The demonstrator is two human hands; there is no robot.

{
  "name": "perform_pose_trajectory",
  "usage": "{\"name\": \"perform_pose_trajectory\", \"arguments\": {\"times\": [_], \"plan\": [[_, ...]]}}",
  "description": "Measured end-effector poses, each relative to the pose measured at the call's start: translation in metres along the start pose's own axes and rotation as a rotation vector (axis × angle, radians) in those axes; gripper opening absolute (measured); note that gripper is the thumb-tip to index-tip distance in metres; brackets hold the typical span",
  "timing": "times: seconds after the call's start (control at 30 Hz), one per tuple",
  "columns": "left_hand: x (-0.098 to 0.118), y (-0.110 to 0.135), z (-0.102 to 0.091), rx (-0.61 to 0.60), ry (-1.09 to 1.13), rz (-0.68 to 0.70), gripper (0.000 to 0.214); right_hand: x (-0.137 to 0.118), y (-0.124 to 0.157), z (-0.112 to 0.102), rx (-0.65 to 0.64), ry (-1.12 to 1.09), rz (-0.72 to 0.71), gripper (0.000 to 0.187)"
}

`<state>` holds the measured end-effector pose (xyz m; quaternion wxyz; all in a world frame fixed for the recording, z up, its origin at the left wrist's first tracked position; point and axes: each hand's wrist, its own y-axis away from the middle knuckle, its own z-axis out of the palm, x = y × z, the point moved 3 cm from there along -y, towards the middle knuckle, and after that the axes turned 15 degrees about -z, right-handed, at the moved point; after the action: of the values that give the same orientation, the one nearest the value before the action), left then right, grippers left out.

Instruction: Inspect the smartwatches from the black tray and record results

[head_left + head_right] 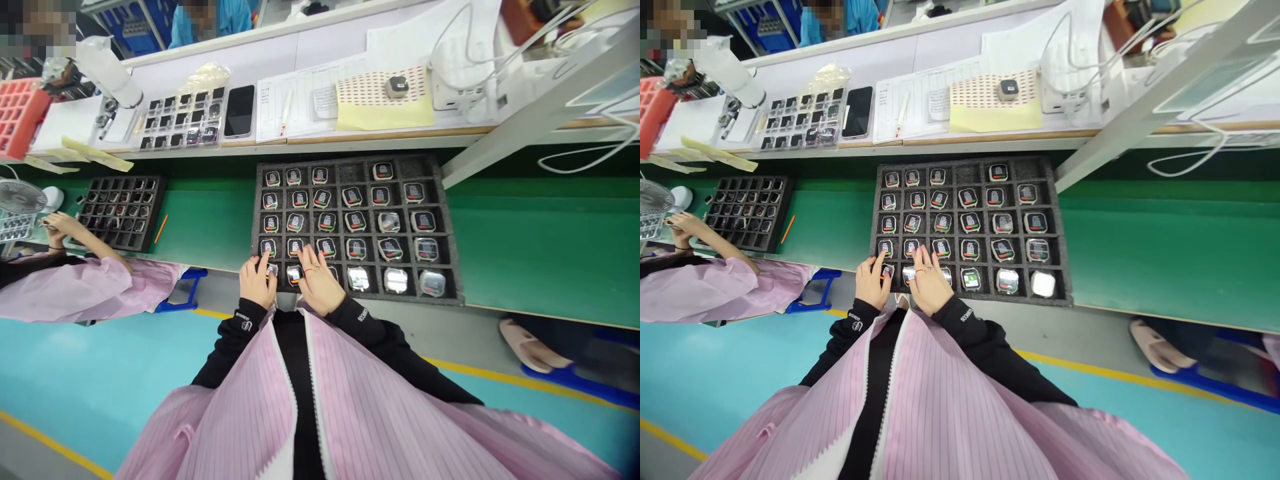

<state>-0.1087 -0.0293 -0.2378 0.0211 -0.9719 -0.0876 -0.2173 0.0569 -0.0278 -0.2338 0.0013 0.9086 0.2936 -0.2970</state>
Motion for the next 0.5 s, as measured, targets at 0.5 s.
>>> {"name": "perform_pose_trajectory", "arguments": {"times": [0.5], "plan": [[-0.004,-0.004,-0.004,-0.094,0.139,-0.013,0.058,-0.002,0.034,-0.007,0.027,0.004,-0.018,0.081]]}}
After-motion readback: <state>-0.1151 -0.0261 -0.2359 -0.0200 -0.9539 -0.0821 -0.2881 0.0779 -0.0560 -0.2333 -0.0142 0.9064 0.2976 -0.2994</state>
